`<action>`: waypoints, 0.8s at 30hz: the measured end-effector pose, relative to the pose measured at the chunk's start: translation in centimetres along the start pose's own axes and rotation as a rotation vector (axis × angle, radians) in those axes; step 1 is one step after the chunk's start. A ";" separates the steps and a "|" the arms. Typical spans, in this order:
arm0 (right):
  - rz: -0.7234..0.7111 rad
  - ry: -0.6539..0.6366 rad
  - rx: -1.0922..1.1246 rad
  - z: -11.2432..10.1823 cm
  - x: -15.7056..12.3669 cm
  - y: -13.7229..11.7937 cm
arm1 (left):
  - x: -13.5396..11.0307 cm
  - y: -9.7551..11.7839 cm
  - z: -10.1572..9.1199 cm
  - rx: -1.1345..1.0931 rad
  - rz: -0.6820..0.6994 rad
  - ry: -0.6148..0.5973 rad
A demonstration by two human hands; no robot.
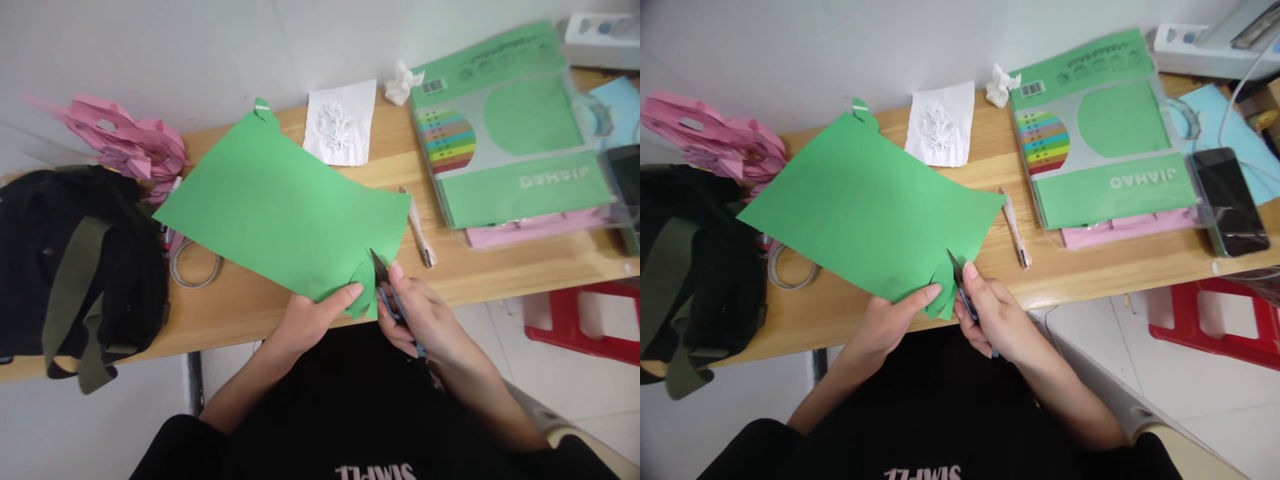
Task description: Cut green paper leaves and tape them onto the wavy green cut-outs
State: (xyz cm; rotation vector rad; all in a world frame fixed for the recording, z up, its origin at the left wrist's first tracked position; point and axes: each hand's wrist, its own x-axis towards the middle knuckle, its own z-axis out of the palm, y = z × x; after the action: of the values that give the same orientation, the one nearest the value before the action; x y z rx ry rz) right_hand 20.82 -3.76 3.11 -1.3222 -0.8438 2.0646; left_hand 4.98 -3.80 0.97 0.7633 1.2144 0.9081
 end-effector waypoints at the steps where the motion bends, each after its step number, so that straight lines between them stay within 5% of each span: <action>1: 0.001 0.003 0.004 0.0 0.0 0.0 | 0.0 0.0 0.0 -0.002 -0.001 -0.001; 24: 0.007 -0.004 -0.053 0.0 -0.4 -0.3 | -0.3 0.9 -0.3 0.106 -0.014 -0.069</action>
State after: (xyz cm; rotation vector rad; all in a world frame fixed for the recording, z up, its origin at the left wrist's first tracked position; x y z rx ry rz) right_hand 20.98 -3.86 3.56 -1.3509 -0.9031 2.0641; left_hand 4.53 -3.64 1.87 0.8628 1.2127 0.8039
